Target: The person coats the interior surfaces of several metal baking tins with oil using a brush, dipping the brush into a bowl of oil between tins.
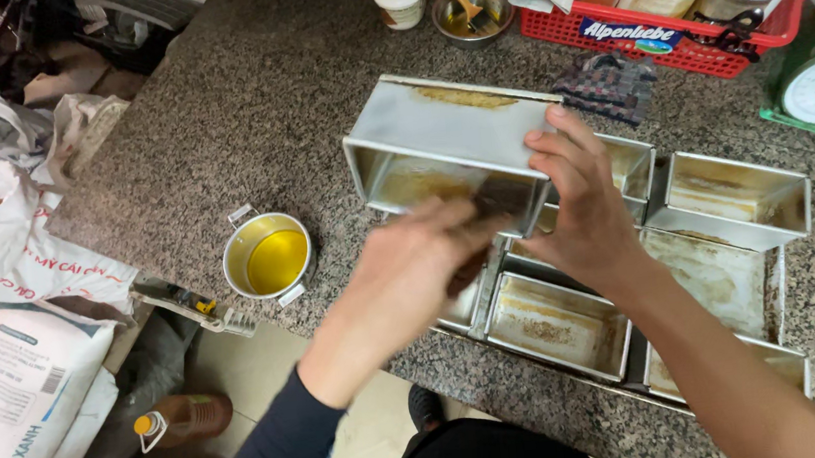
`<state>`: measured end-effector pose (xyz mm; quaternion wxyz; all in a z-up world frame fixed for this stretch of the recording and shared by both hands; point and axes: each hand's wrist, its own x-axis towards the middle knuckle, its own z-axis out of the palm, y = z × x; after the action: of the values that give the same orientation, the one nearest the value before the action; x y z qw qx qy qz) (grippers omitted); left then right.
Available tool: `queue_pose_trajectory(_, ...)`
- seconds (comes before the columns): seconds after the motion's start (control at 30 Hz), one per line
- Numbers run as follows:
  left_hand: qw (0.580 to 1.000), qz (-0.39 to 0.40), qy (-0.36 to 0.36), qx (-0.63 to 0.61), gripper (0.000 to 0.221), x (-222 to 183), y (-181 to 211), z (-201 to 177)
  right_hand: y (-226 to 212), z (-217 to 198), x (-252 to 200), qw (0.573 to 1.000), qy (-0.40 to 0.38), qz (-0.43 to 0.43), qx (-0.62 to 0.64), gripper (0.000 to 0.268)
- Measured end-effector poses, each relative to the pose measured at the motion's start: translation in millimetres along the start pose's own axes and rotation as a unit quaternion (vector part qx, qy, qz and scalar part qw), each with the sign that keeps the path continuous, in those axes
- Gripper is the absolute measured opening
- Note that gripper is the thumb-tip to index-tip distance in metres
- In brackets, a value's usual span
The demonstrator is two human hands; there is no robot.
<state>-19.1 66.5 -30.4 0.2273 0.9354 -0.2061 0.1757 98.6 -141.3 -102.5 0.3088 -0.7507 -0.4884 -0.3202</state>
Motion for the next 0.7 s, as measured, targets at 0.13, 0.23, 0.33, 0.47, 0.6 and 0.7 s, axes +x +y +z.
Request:
queue_pose_trajectory(0.13,0.978,-0.069,0.028,0.196,0.041,2,-11,-6,1,-4,-4,1.000,0.009,0.008,-0.016,0.090)
queue_pose_trajectory(0.23,0.999,-0.001,0.027,-0.034,0.034,-7,6,4,3,-2,-5,1.000,0.013,0.003,-0.024,0.091)
queue_pose_trajectory(0.33,0.999,0.004,0.015,0.031,0.031,-3,3,6,8,-3,-6,0.999,0.024,-0.004,-0.037,0.090)
queue_pose_trajectory(0.47,0.988,-0.047,0.023,0.142,0.037,-3,-6,3,8,-3,-8,0.998,0.025,-0.003,-0.052,0.090)
queue_pose_trajectory(0.6,1.000,0.006,0.029,0.003,0.031,-10,2,5,10,-5,-10,0.998,0.016,0.006,-0.061,0.090)
queue_pose_trajectory(0.7,0.985,-0.041,0.027,0.167,0.034,-7,-3,2,8,-7,-11,0.996,0.023,0.016,-0.081,0.088)
